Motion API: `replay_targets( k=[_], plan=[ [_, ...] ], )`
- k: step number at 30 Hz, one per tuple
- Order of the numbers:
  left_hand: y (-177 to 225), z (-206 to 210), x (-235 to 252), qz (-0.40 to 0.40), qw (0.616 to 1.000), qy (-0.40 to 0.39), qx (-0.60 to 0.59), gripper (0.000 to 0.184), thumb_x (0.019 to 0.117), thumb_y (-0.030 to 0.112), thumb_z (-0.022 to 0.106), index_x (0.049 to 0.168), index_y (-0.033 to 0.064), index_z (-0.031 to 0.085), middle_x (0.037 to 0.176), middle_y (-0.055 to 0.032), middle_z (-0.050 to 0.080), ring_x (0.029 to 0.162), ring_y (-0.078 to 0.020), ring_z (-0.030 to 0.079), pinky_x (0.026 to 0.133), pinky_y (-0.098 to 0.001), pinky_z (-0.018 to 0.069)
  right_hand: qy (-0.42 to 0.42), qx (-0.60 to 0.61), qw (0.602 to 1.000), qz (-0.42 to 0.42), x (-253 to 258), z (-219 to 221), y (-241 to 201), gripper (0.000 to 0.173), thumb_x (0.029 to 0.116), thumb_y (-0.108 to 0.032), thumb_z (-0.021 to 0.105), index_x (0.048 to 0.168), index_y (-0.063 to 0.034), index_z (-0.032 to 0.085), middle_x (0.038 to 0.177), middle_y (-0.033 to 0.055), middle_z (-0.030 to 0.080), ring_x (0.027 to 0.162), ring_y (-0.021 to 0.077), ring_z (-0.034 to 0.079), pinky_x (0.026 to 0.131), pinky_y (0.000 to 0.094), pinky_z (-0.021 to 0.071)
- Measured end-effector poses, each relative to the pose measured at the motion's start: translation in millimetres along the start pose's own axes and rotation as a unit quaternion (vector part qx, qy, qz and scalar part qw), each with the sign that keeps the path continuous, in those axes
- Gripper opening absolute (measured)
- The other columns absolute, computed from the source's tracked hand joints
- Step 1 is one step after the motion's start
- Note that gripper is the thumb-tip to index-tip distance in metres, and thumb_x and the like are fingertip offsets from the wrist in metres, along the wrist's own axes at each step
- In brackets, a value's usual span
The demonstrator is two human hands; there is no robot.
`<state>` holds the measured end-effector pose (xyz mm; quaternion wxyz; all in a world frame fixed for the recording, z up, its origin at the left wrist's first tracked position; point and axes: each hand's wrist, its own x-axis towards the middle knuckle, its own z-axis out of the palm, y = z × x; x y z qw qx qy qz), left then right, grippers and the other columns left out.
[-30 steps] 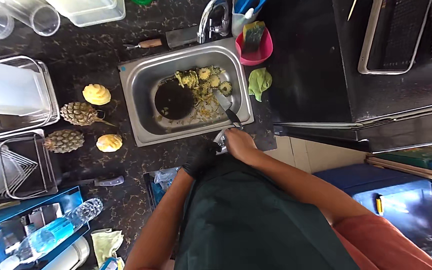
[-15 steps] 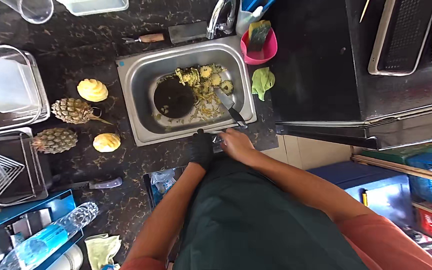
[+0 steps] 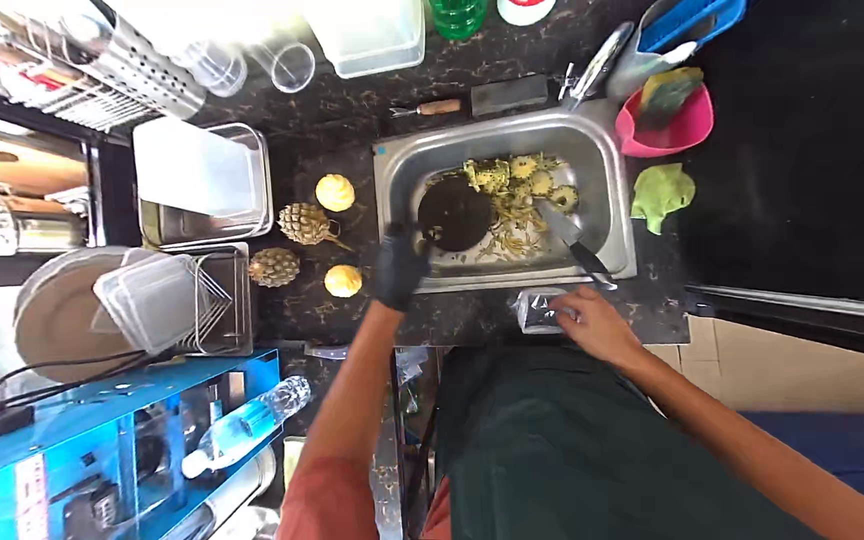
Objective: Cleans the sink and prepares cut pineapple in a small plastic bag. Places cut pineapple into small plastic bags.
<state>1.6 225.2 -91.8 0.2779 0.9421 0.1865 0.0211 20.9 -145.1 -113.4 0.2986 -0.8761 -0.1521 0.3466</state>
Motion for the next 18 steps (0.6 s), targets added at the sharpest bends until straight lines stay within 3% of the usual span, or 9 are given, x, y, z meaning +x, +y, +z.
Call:
replay_targets(
  k=[2,4,6,8,11,14,18],
  plan=[
    [-36.5,-42.2,51.7,-0.125,0.986,0.011,0.114,0.072,0.0844,0.037,0.079,0.147,0.0139,0.052,0.144,-0.0256,0.052,0.129,-0.0462,0.054,0.102,-0.064,0.0485,0.008,0.022,1.0,0.0,-2.7,0.0,0.9,0.028,0.0975,-0.024,0.056,0.115,-0.0155,0.076,0.118,0.0164,0.065,0.098,0.0274,0.065,0.085,0.0475,0.0554],
    [-70.4,-69.5,93.5,-0.185,0.966,0.01,0.179,0.093,0.0744,0.036,0.086,0.153,0.0146,0.042,0.151,-0.0292,0.044,0.132,-0.0531,0.048,0.098,-0.0707,0.047,0.005,0.033,0.999,0.01,-5.2,-0.2,2.3,0.027,0.0983,-0.024,0.057,0.117,-0.0157,0.075,0.119,0.0161,0.064,0.096,0.0263,0.065,0.084,0.0469,0.0554],
    [-97.3,-78.1,122.0,-0.189,0.958,-0.028,0.213,0.107,0.0638,0.034,0.092,0.154,0.014,0.039,0.149,-0.0312,0.044,0.127,-0.0551,0.051,0.093,-0.073,0.0488,0.009,0.039,0.999,0.01,-6.8,-0.7,4.9,0.027,0.0982,-0.024,0.058,0.118,-0.0162,0.075,0.119,0.0154,0.064,0.095,0.0251,0.065,0.084,0.0454,0.0555],
    [-119.7,-75.7,142.4,-0.157,0.962,-0.079,0.208,0.102,0.0612,0.032,0.095,0.15,0.0179,0.046,0.143,-0.0279,0.052,0.121,-0.0519,0.057,0.09,-0.0741,0.0502,0.007,0.058,0.998,0.012,-8.3,-3.4,4.4,0.027,0.099,-0.023,0.058,0.119,-0.0153,0.075,0.123,0.0153,0.064,0.097,0.0248,0.066,0.086,0.0447,0.0558],
    [-131.7,-78.1,155.9,-0.116,0.965,-0.124,0.199,0.084,0.0659,0.025,0.092,0.141,0.0179,0.055,0.131,-0.0261,0.061,0.116,-0.0513,0.06,0.088,-0.0769,0.0485,-0.007,0.08,0.996,0.028,-10.1,-9.4,-2.9,0.029,0.1015,-0.024,0.055,0.122,-0.0152,0.073,0.126,0.0136,0.066,0.104,0.0247,0.066,0.092,0.0453,0.0548],
    [-129.1,-74.1,160.1,-0.091,0.969,-0.143,0.178,0.085,0.0663,0.021,0.095,0.141,0.0162,0.054,0.126,-0.0302,0.063,0.114,-0.0556,0.059,0.089,-0.08,0.0458,-0.007,0.098,0.993,0.066,-13.7,-12.9,-1.7,0.031,0.1027,-0.025,0.054,0.126,-0.0112,0.068,0.124,0.012,0.069,0.108,0.024,0.068,0.097,0.0465,0.0544],
    [-135.8,-76.5,157.9,-0.076,0.974,-0.132,0.166,0.087,0.0651,0.026,0.097,0.139,0.0143,0.053,0.121,-0.0329,0.063,0.111,-0.0568,0.061,0.088,-0.08,0.0458,0.024,0.144,0.984,0.101,-12.3,-5.7,5.5,0.043,0.0978,-0.024,0.064,0.136,-0.0076,0.053,0.121,0.0127,0.069,0.105,0.0239,0.07,0.093,0.0462,0.0578]
  ],
)
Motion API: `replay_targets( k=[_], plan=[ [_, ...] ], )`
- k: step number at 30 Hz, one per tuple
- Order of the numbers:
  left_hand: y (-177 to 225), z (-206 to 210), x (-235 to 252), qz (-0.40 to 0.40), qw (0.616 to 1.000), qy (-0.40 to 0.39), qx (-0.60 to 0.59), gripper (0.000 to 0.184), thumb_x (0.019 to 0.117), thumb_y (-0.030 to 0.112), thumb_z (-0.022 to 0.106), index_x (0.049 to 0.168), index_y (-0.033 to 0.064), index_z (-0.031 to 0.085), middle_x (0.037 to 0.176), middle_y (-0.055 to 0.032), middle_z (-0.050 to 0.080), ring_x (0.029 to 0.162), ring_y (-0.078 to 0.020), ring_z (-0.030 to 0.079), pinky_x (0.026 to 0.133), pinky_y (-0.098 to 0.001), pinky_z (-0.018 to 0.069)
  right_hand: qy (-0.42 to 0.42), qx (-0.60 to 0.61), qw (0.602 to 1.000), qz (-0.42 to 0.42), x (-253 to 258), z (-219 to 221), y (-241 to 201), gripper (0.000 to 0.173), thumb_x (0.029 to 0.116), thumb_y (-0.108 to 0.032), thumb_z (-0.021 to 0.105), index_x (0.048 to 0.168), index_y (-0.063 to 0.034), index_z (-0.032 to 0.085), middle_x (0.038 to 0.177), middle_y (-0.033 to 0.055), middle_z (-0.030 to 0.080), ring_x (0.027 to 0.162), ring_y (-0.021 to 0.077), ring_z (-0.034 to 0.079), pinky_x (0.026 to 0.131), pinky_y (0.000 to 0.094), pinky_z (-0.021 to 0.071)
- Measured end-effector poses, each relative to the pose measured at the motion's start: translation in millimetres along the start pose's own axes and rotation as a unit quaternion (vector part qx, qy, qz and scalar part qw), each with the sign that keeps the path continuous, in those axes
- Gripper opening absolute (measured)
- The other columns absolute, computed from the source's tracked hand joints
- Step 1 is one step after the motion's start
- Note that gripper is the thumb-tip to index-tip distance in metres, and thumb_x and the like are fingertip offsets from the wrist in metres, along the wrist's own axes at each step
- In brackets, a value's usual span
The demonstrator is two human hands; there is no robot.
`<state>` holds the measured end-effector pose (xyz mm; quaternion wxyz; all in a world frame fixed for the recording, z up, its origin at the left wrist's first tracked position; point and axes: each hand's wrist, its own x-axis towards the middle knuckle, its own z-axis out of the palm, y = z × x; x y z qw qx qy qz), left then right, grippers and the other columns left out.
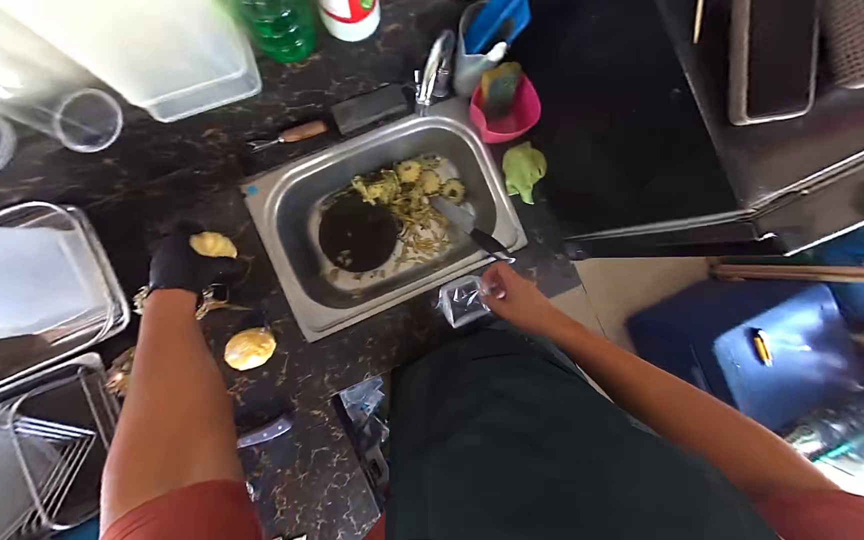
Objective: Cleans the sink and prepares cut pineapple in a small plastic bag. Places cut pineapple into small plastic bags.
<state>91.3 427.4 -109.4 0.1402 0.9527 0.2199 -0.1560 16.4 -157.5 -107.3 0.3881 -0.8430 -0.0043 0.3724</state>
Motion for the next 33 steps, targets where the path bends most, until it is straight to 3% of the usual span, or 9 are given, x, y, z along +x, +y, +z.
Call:
replay_targets(
  k=[3,4,6,8,10,13,17,23,33],
  plan=[
    [35.9,-17.3,-32.0,0.013,0.999,0.034,0.014,0.075,0.0725,0.024,0.093,0.133,-0.0009,0.057,0.118,-0.0363,0.063,0.108,-0.0567,0.062,0.087,-0.0759,0.0482,0.014,0.022,0.999,0.031,-0.3,-0.1,-1.5,0.061,0.0949,-0.023,0.07,0.149,-0.0117,0.044,0.119,0.0135,0.07,0.103,0.0255,0.071,0.093,0.0472,0.0583],
    [86.8,-51.1,-52.1,-0.098,0.992,-0.077,0.024,0.074,0.0864,0.019,0.084,0.147,0.0013,0.045,0.14,-0.0327,0.053,0.132,-0.0504,0.05,0.107,-0.0678,0.0388,0.013,0.03,0.999,0.04,-1.3,-1.9,-5.1,0.065,0.0949,-0.022,0.071,0.152,-0.0119,0.042,0.119,0.0142,0.07,0.103,0.026,0.071,0.093,0.0474,0.0579],
    [134.4,-76.1,-78.1,-0.159,0.982,-0.089,-0.039,0.073,0.0868,0.009,0.082,0.148,-0.0009,0.043,0.146,-0.0332,0.047,0.139,-0.0483,0.043,0.114,-0.0646,0.0318,0.01,0.042,0.998,0.056,-1.7,-5.2,-8.8,0.054,0.0966,-0.023,0.07,0.146,-0.0096,0.051,0.12,0.0143,0.07,0.106,0.0257,0.07,0.096,0.0473,0.0567],
    [113.5,-55.9,-86.4,-0.041,0.994,-0.011,-0.099,0.076,0.0793,0.011,0.088,0.142,-0.0037,0.047,0.135,-0.038,0.052,0.128,-0.0533,0.051,0.105,-0.0692,0.039,0.007,0.044,0.997,0.066,0.9,-6.2,-7.4,0.039,0.0989,-0.026,0.067,0.133,-0.0077,0.062,0.118,0.0136,0.07,0.106,0.0243,0.07,0.096,0.0468,0.0561],
    [96.5,-21.1,-88.5,0.056,0.982,0.048,-0.174,0.08,0.0708,0.014,0.092,0.138,0.0043,0.051,0.125,-0.03,0.061,0.115,-0.0455,0.061,0.094,-0.0673,0.0496,0.0,0.032,0.997,0.071,5.9,-6.1,-3.6,0.033,0.1004,-0.031,0.064,0.126,-0.0088,0.066,0.113,0.0122,0.071,0.101,0.0232,0.07,0.093,0.0467,0.0567],
    [160.6,-5.8,-147.5,0.056,0.93,-0.06,-0.359,0.078,0.0729,0.006,0.086,0.142,0.0147,0.051,0.125,-0.0136,0.064,0.109,-0.0239,0.066,0.09,-0.0473,0.0587,-0.009,0.041,0.997,0.07,12.6,-2.3,-0.2,0.031,0.0993,-0.03,0.066,0.122,-0.0089,0.069,0.106,0.0118,0.072,0.092,0.0238,0.071,0.086,0.0481,0.0582],
    [236.8,53.8,-217.5,0.094,0.84,-0.212,-0.49,0.081,0.0652,0.011,0.089,0.138,0.0157,0.055,0.118,-0.0098,0.069,0.101,-0.0217,0.07,0.084,-0.0423,0.0629,-0.028,0.101,0.991,0.082,19.5,-2.9,0.6,0.028,0.1001,-0.026,0.066,0.119,-0.0056,0.07,0.099,0.012,0.073,0.082,0.0211,0.072,0.078,0.0426,0.0613],
    [270.7,142.9,-246.9,0.112,0.912,-0.211,-0.333,0.081,0.0634,0.04,0.092,0.136,0.0252,0.06,0.121,-0.0027,0.068,0.107,-0.0152,0.067,0.093,-0.0431,0.0581,-0.06,0.146,0.984,0.085,25.5,-5.0,8.5,0.028,0.1039,-0.028,0.061,0.117,-0.0056,0.071,0.095,0.0108,0.073,0.078,0.019,0.071,0.075,0.0397,0.0615],
    [302.3,172.3,-253.7,0.123,0.976,-0.119,-0.131,0.081,0.0678,0.043,0.09,0.14,0.0234,0.059,0.135,-0.0117,0.06,0.12,-0.0314,0.06,0.097,-0.0525,0.0529,-0.069,0.152,0.983,0.075,27.1,-4.6,15.6,0.026,0.1054,-0.027,0.059,0.119,-0.0079,0.071,0.097,0.0101,0.074,0.079,0.0176,0.072,0.076,0.0382,0.0617]
  ],
)
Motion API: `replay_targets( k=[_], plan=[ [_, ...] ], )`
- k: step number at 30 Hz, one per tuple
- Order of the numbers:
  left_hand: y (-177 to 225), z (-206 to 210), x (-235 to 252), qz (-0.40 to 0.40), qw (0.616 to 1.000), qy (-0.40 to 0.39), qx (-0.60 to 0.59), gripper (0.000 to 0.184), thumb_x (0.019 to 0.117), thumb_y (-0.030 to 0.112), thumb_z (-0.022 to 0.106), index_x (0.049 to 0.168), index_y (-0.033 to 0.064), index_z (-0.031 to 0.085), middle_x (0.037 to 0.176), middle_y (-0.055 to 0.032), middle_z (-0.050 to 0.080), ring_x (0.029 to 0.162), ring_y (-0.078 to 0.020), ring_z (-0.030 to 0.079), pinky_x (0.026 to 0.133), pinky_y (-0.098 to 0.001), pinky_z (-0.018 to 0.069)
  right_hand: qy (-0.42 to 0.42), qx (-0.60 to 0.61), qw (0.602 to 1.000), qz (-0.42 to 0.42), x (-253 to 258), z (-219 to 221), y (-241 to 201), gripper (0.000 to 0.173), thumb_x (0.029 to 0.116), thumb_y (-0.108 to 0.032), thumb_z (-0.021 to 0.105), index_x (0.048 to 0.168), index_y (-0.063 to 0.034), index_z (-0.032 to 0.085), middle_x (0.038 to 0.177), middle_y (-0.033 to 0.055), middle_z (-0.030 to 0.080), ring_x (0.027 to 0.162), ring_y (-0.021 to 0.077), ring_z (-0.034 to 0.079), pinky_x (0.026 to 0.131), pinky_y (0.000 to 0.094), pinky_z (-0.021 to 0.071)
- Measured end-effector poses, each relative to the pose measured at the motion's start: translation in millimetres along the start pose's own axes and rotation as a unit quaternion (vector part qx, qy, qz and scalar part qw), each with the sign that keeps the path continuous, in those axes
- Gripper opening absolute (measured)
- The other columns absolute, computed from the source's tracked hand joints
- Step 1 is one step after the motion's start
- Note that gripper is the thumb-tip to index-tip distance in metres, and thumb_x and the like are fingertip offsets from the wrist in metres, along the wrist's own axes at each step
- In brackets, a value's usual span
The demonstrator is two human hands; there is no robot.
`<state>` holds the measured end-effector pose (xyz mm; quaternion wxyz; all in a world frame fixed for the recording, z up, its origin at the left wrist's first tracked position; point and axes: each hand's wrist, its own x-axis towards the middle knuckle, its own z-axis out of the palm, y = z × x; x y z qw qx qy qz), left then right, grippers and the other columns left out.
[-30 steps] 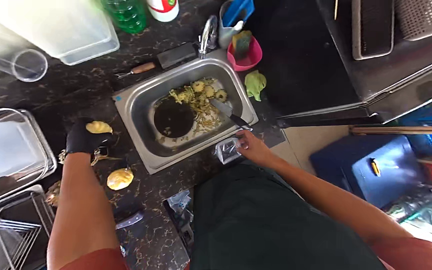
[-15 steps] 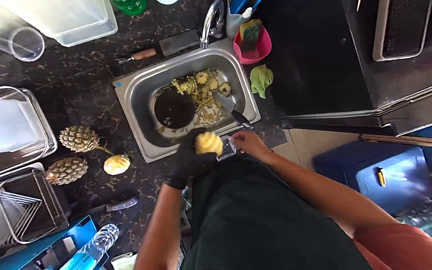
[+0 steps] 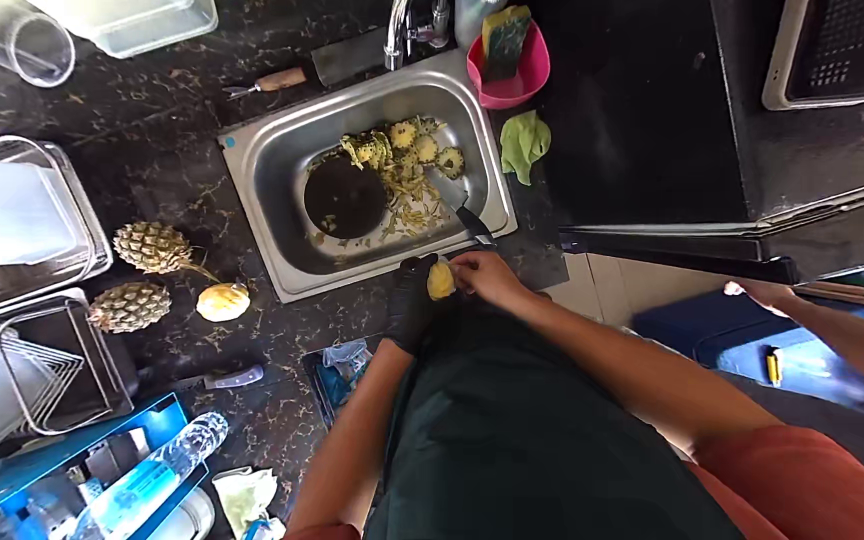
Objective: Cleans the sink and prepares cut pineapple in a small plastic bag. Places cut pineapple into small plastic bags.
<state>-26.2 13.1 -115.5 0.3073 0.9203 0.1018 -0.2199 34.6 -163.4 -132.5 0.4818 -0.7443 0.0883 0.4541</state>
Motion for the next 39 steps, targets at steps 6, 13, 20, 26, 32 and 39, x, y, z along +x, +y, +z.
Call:
replay_targets(
  k=[6,13,20,26,32,39],
  plan=[
    [-9.4,15.9,4.0,0.006,0.999,0.026,-0.045,0.09,0.0648,0.039,0.094,0.144,0.0201,0.057,0.139,-0.0157,0.055,0.122,-0.034,0.057,0.1,-0.0516,0.0515,-0.01,0.064,0.998,0.011,1.8,2.1,8.2,0.027,0.1061,-0.024,0.057,0.125,-0.0074,0.066,0.098,0.0122,0.071,0.078,0.0199,0.07,0.072,0.0374,0.0611],
    [-59.9,-8.1,-11.7,-0.123,0.966,0.059,-0.219,0.03,0.1005,0.027,0.063,0.121,0.0078,0.07,0.109,-0.0096,0.073,0.096,-0.0195,0.071,0.089,-0.0451,0.0579,-0.02,-0.053,0.998,0.037,-16.5,-3.8,23.3,0.033,0.0976,-0.028,0.067,0.121,-0.005,0.066,0.107,0.0136,0.072,0.089,0.0231,0.072,0.082,0.044,0.0607],
    [-67.6,5.1,7.9,-0.103,0.984,-0.024,-0.145,0.027,0.0999,0.032,0.062,0.114,0.0135,0.075,0.105,-0.0092,0.074,0.099,-0.0252,0.071,0.092,-0.0545,0.0553,-0.029,-0.081,0.994,0.074,-8.3,16.8,17.2,0.033,0.102,-0.033,0.063,0.118,-0.0046,0.069,0.103,0.0125,0.074,0.084,0.021,0.073,0.078,0.0417,0.0615],
    [-69.2,-1.5,20.3,-0.083,0.988,-0.073,-0.106,0.031,0.1024,0.032,0.055,0.114,0.0116,0.074,0.108,-0.0119,0.073,0.103,-0.0294,0.069,0.093,-0.0577,0.0534,-0.001,-0.09,0.993,0.074,-8.9,21.6,18.6,0.029,0.1022,-0.034,0.06,0.111,-0.0102,0.074,0.099,0.0085,0.074,0.083,0.0184,0.07,0.075,0.041,0.0586],
    [-74.2,-9.0,13.6,-0.069,0.974,-0.094,-0.196,0.026,0.0999,0.028,0.06,0.104,0.0068,0.074,0.091,-0.0121,0.072,0.085,-0.0256,0.069,0.081,-0.053,0.0566,0.013,-0.02,0.998,0.053,-22.0,19.7,22.2,0.026,0.1,-0.033,0.063,0.105,-0.0108,0.076,0.095,0.0051,0.074,0.08,0.0139,0.069,0.07,0.0341,0.0579],
    [-70.8,-12.5,8.2,-0.132,0.942,-0.093,-0.293,0.031,0.1028,0.033,0.058,0.116,0.0083,0.071,0.098,-0.0102,0.072,0.085,-0.0203,0.068,0.08,-0.0448,0.0571,0.051,0.063,0.995,0.057,-28.0,20.0,27.5,0.029,0.1048,-0.031,0.057,0.116,-0.0053,0.066,0.101,0.0107,0.071,0.081,0.0191,0.07,0.068,0.0363,0.0602]
  ],
)
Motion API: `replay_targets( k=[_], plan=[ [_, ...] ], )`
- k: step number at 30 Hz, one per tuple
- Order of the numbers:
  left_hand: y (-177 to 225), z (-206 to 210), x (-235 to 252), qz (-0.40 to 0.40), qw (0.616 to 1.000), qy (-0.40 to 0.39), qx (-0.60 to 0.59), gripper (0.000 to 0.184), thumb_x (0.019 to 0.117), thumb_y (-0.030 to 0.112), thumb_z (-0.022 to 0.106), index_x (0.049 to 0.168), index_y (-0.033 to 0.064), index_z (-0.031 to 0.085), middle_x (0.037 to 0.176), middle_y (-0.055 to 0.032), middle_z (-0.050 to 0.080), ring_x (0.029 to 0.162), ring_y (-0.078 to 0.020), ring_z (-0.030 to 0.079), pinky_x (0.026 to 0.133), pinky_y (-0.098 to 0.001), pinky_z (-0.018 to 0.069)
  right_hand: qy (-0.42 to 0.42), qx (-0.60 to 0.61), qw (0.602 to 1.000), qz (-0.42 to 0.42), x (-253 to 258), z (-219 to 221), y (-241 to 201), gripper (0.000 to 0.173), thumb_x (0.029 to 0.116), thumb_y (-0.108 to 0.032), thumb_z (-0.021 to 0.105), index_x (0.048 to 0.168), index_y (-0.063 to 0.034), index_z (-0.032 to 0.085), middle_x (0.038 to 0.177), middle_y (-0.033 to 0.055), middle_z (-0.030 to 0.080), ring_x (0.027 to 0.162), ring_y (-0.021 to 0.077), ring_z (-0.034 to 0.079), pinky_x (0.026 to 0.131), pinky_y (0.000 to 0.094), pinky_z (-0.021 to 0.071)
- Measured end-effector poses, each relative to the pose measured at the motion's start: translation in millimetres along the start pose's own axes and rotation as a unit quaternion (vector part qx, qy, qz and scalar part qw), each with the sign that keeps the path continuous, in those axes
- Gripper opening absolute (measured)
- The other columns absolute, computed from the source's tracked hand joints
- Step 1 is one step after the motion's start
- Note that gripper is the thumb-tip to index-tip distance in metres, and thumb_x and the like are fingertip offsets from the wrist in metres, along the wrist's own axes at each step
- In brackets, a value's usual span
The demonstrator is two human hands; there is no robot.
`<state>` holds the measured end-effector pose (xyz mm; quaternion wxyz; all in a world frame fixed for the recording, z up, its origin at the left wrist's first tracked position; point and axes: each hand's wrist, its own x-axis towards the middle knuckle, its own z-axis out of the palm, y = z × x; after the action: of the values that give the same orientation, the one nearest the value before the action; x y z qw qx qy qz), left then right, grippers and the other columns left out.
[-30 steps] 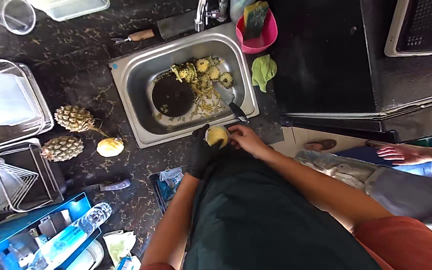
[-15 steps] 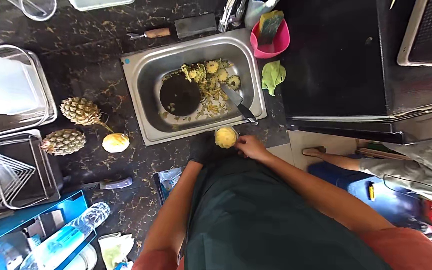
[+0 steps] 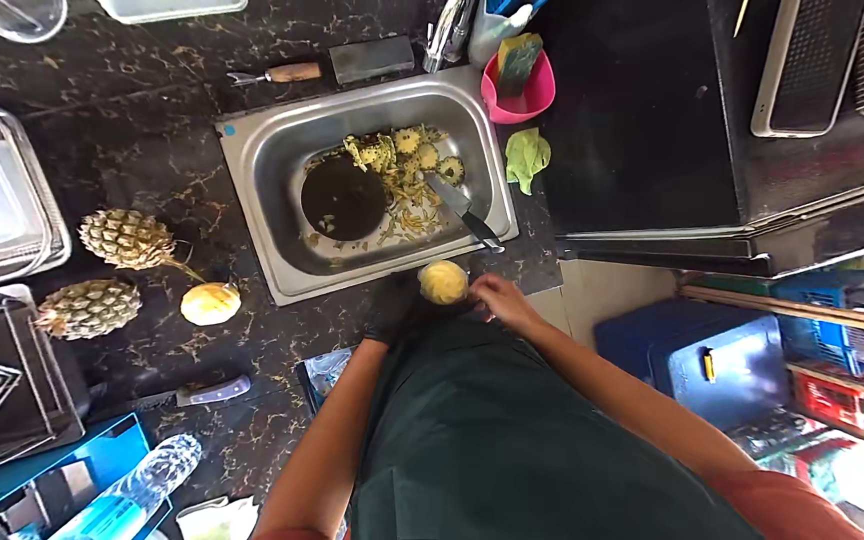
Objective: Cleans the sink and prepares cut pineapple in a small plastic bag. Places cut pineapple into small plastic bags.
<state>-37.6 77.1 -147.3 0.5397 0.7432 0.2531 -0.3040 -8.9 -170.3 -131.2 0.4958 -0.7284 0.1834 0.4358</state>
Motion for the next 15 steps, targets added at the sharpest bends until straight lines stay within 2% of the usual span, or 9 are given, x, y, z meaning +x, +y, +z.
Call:
replay_targets(
  k=[2,4,7,9,10,12,15],
  plan=[
    [-2.2,1.8,-1.8,0.001,1.0,0.005,-0.022,0.028,0.0998,0.031,0.064,0.115,0.0084,0.072,0.099,-0.0089,0.073,0.086,-0.0185,0.069,0.081,-0.0427,0.0577,0.019,0.047,0.999,0.005,1.8,2.0,-4.3,0.033,0.1066,-0.032,0.056,0.124,-0.0038,0.061,0.105,0.0135,0.07,0.082,0.0213,0.071,0.068,0.0373,0.061],
    [-4.3,4.5,-2.1,0.004,0.999,0.017,-0.028,0.028,0.0981,0.031,0.067,0.114,0.0084,0.073,0.099,-0.0087,0.073,0.086,-0.018,0.07,0.082,-0.0424,0.0583,0.021,0.027,0.999,-0.013,5.9,4.0,-10.7,0.034,0.1067,-0.031,0.056,0.125,-0.0034,0.064,0.104,0.0135,0.071,0.083,0.02,0.071,0.071,0.0362,0.0615],
    [-4.2,11.3,2.1,0.041,0.998,0.051,-0.001,0.026,0.0993,0.029,0.065,0.111,0.0074,0.072,0.094,-0.0094,0.073,0.081,-0.0189,0.069,0.077,-0.0429,0.0589,0.041,-0.097,0.994,-0.037,13.8,7.4,-20.5,0.032,0.1079,-0.033,0.052,0.119,-0.006,0.066,0.1,0.0121,0.071,0.084,0.0208,0.071,0.077,0.0411,0.0609],
    [-0.5,12.3,0.8,0.059,0.996,0.059,0.031,0.024,0.0996,0.028,0.064,0.111,0.0081,0.072,0.096,-0.0089,0.072,0.084,-0.02,0.069,0.081,-0.0455,0.058,0.057,-0.181,0.98,-0.059,13.8,9.0,-22.4,0.032,0.1085,-0.034,0.048,0.119,-0.0085,0.065,0.102,0.0123,0.071,0.091,0.0247,0.071,0.086,0.0484,0.0579],
    [0.6,12.2,-0.6,0.064,0.995,0.067,0.044,0.024,0.0986,0.027,0.065,0.111,0.0086,0.072,0.097,-0.0084,0.073,0.087,-0.0199,0.07,0.083,-0.0464,0.0581,0.062,-0.205,0.974,-0.078,11.1,9.0,-22.0,0.031,0.1087,-0.033,0.047,0.119,-0.009,0.064,0.104,0.0121,0.071,0.094,0.0253,0.07,0.088,0.0492,0.0572],
    [-1.0,12.6,-3.7,0.065,0.993,0.082,0.054,0.025,0.0961,0.026,0.067,0.112,0.0079,0.073,0.097,-0.008,0.074,0.088,-0.0191,0.071,0.085,-0.0459,0.0587,0.053,-0.226,0.963,-0.136,3.2,5.5,-17.1,0.032,0.1085,-0.031,0.047,0.12,-0.0068,0.065,0.107,0.0131,0.07,0.097,0.0244,0.07,0.092,0.0467,0.0568],
    [-0.7,12.5,-12.3,0.041,0.996,0.084,0.012,0.026,0.0932,0.023,0.072,0.112,0.0059,0.072,0.098,-0.0082,0.074,0.088,-0.0173,0.071,0.084,-0.0423,0.0591,0.033,-0.205,0.96,-0.188,-3.0,-0.9,-6.3,0.032,0.1071,-0.031,0.051,0.117,-0.0051,0.067,0.104,0.0121,0.071,0.093,0.0201,0.07,0.089,0.0412,0.058]
  ],
)
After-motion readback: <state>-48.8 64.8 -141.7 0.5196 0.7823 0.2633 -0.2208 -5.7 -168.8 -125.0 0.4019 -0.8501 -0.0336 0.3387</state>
